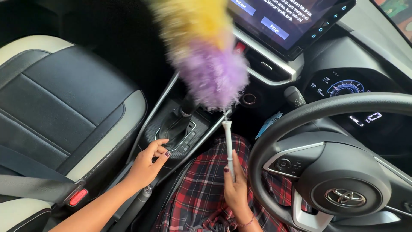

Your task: Dusting various surfaces within a car interior using a colorful duster.

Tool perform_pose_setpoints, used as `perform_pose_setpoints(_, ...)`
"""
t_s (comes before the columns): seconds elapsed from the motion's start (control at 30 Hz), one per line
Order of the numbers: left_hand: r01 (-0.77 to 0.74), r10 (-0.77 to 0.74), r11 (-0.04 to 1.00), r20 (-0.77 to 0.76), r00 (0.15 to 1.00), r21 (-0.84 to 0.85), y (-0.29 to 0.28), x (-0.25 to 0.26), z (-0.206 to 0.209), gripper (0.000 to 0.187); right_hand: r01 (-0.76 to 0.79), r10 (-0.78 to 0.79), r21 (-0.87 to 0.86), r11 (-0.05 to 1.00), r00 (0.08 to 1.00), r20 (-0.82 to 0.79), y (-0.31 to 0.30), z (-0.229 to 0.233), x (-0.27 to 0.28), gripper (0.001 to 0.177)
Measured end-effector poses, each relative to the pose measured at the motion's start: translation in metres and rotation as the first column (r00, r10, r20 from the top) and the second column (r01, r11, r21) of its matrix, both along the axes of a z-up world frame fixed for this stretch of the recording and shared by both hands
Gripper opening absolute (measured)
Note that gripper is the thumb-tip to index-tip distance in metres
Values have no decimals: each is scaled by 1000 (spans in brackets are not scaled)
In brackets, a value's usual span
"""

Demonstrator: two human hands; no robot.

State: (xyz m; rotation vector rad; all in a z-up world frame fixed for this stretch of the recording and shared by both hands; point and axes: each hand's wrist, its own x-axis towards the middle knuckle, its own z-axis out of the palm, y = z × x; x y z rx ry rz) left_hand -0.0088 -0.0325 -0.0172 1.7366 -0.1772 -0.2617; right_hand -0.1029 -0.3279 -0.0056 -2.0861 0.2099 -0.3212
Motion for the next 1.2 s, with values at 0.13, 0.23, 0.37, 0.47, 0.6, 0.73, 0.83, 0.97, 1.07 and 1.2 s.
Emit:
perform_pose_setpoints(0.13,14,-14,1000,6,1000,-11,-1,-1,-6,45,44,-47,-19,999,983,-178,-9,-9,-4,66)
perform_pose_setpoints(0.23,13,-13,1000,11,1000,-2,-2,-3,-3,45,-56,49,-73,996,994,-98,-6,-2,-16,61)
perform_pose_setpoints(0.37,10,-10,1000,6,1000,24,-1,-2,0,45,-46,46,80,996,999,1,-16,-20,-31,57)
perform_pose_setpoints(0.47,11,-10,999,-7,1000,30,-2,-2,-2,45,43,-35,90,995,995,-91,-18,-20,-33,61)
perform_pose_setpoints(0.6,16,-16,999,9,1000,29,-4,-5,0,44,-114,109,-52,992,989,-98,-10,-18,-31,58)
perform_pose_setpoints(0.73,8,-9,999,11,1000,37,-4,-4,-3,44,-144,143,-20,989,988,-53,-16,-33,-41,54)
perform_pose_setpoints(0.83,13,-14,1000,52,999,20,-4,-3,-7,44,-98,98,6,995,995,16,-25,-44,-42,53)
perform_pose_setpoints(0.97,21,-22,999,28,999,44,-5,-6,-5,43,36,-39,-44,998,997,-65,-23,-34,-37,48)
perform_pose_setpoints(1.07,19,-20,999,15,1000,47,-6,-6,-3,43,43,-73,-136,990,973,-218,-18,-22,-24,36)
perform_pose_setpoints(1.2,16,-16,998,11,1000,59,-6,-6,-5,43,6,-10,-16,1000,960,-281,-6,1,-20,48)
